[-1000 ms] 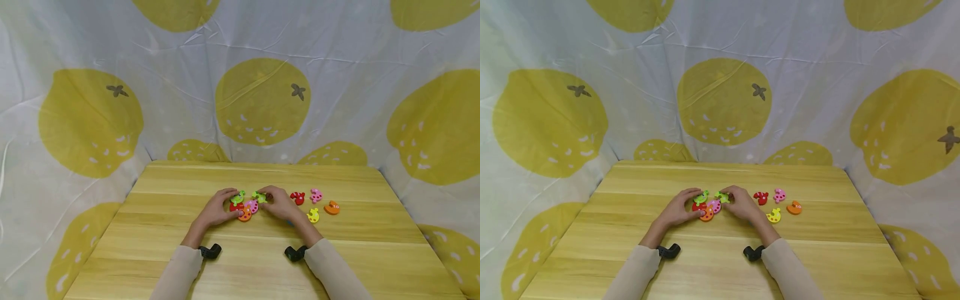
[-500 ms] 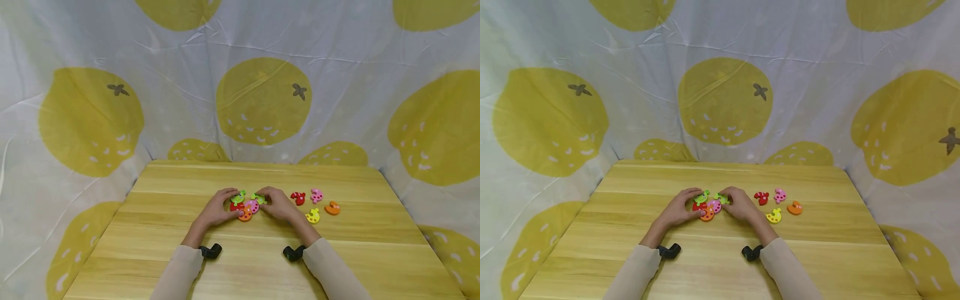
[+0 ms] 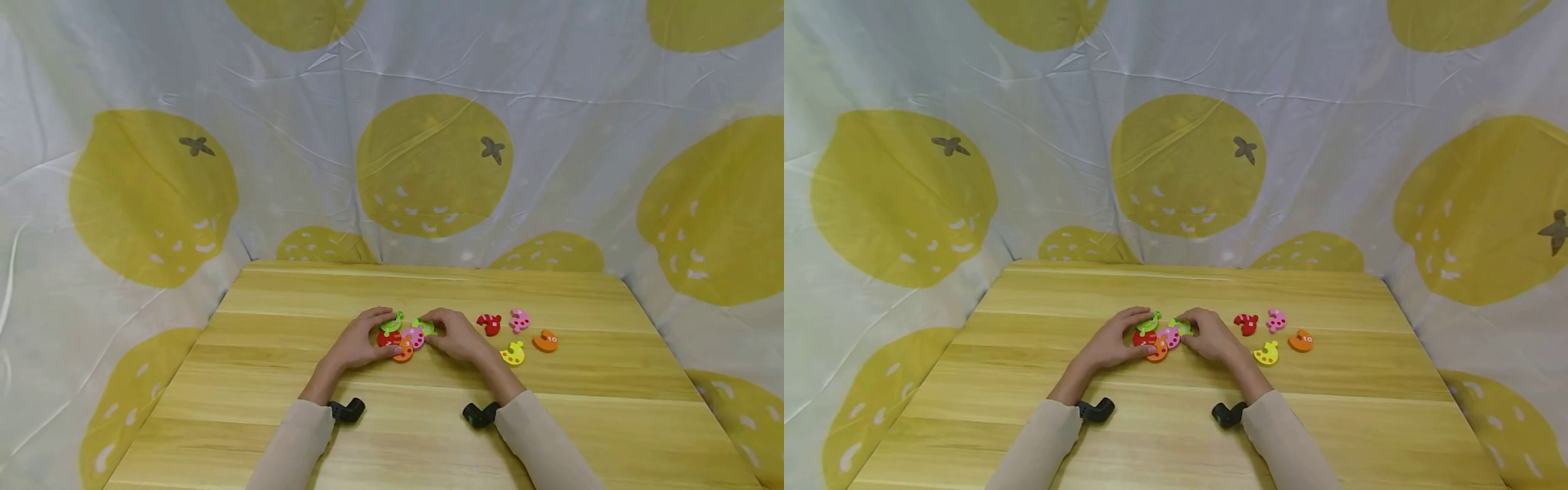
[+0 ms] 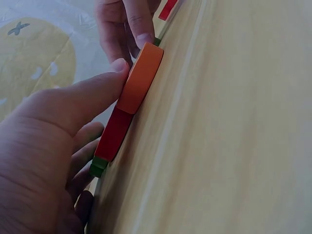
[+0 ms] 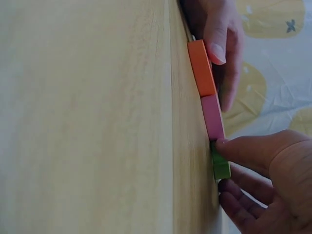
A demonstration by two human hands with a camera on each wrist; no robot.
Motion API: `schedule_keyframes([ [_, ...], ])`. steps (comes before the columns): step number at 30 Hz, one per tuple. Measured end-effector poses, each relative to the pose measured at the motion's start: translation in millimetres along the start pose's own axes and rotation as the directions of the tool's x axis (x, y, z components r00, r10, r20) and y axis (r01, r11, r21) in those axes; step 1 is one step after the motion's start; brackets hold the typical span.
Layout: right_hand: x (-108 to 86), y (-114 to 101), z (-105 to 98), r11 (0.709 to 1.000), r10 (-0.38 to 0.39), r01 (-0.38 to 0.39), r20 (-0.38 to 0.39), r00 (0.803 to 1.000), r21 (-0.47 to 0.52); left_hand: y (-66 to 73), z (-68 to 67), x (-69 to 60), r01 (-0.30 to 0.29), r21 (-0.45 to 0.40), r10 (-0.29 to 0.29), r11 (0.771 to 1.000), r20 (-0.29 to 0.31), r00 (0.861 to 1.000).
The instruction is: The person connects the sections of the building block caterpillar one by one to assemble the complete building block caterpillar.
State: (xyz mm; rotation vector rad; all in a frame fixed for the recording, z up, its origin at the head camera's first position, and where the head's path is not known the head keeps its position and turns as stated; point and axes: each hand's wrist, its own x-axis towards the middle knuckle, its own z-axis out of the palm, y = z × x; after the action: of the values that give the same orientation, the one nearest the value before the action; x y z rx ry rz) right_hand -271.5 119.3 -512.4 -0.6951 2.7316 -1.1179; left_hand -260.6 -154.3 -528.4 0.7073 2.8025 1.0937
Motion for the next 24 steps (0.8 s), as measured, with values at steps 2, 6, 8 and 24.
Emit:
schedule_keyframes([
  [2,-1.9,0.5,-1.9,1.0,-0.004,0.004,-0.004,1.0,0.017,-0.1,0.9,0.6,-0.001,0.003,0.001,1.0,0.001,1.0],
  [6,-8.2,2.6,-9.0,0.999,-0.002,0.002,-0.016,1.0,0.05,-0.5,2.1,1.2,0.013,0.008,-0.013,1.0,-0.003,1.0],
  [8,-12.6,4.6,-14.3,0.999,0.002,-0.001,-0.026,1.0,0.046,-0.6,1.9,0.8,0.023,0.005,-0.023,1.0,-0.008,1.0],
  [24,-74.4,21.2,-53.1,0.998,0.011,-0.018,-0.123,0.992,-0.055,-0.2,1.7,0.0,0.046,-0.024,-0.047,0.999,-0.022,0.999],
])
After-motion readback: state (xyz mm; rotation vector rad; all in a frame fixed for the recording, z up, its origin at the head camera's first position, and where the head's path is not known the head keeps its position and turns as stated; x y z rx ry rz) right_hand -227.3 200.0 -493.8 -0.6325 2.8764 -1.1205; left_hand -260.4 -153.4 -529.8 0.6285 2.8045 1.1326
